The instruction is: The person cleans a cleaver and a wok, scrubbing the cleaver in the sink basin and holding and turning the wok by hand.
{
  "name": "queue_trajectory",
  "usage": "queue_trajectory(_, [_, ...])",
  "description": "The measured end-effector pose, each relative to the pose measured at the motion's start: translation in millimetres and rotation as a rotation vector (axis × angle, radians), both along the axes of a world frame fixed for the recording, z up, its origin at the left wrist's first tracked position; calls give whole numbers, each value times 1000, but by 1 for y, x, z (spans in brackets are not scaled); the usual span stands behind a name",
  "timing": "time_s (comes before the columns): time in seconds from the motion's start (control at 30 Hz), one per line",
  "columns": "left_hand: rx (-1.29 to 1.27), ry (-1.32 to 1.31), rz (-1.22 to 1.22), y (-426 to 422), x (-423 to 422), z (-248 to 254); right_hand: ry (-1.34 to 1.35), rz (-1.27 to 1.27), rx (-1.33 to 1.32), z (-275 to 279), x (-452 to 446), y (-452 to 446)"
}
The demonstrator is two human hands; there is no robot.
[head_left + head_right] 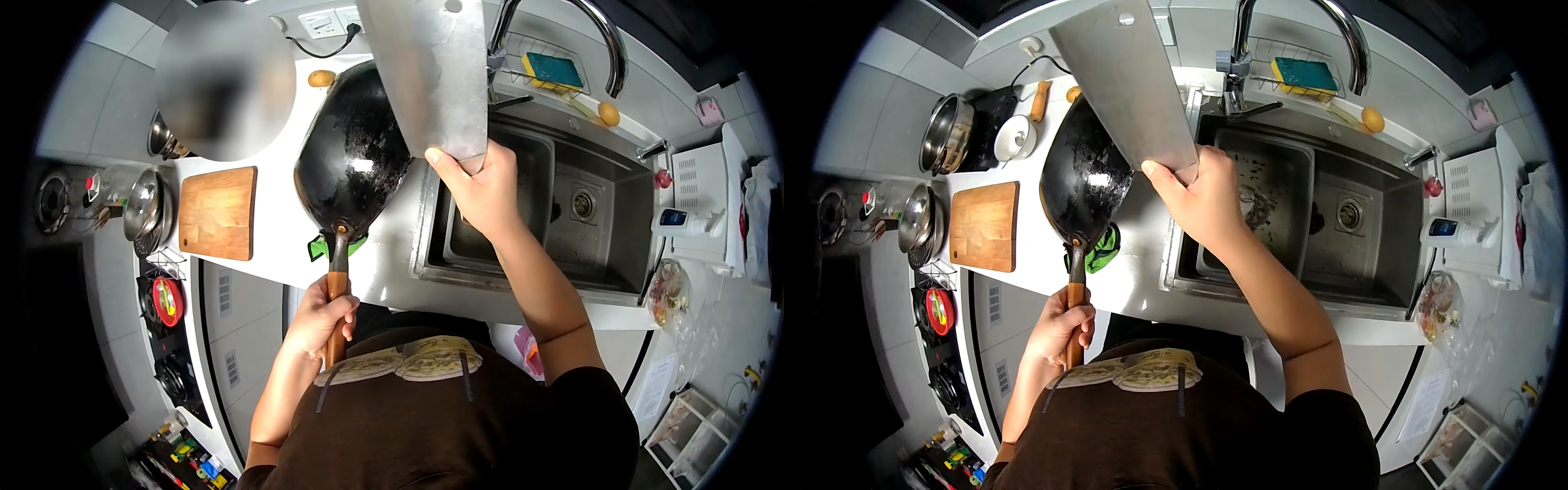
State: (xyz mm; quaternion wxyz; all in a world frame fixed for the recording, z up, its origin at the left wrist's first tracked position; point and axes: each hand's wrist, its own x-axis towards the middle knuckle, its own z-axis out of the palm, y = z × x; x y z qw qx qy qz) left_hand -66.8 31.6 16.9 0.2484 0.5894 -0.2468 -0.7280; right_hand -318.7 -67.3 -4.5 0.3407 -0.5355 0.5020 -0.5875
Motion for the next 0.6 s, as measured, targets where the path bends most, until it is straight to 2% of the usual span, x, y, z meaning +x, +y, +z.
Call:
queue_trajectory(0.17, [-2, -2, 8, 0, -1, 1, -47, 3, 87, 4, 0, 0])
queue_trajectory(0.37, [-5, -11, -5, -1, 0, 0, 111, -1, 0, 2, 0, 2])
queue_trajectory(0.43, [-5, -14, -6, -1, 0, 1, -76, -13, 87, 4, 3, 3])
queue_trajectory(0.47, [-1, -13, -9, -1, 1, 1, -77, -12, 84, 1, 4, 3])
queue_trajectory(0.57, [0, -13, -12, -2, -1, 1, 171, -22, -62, -4, 2, 6])
queue_trajectory(0.6, [-6, -10, -10, -2, -1, 1, 171, -22, -61, 0, 1, 6])
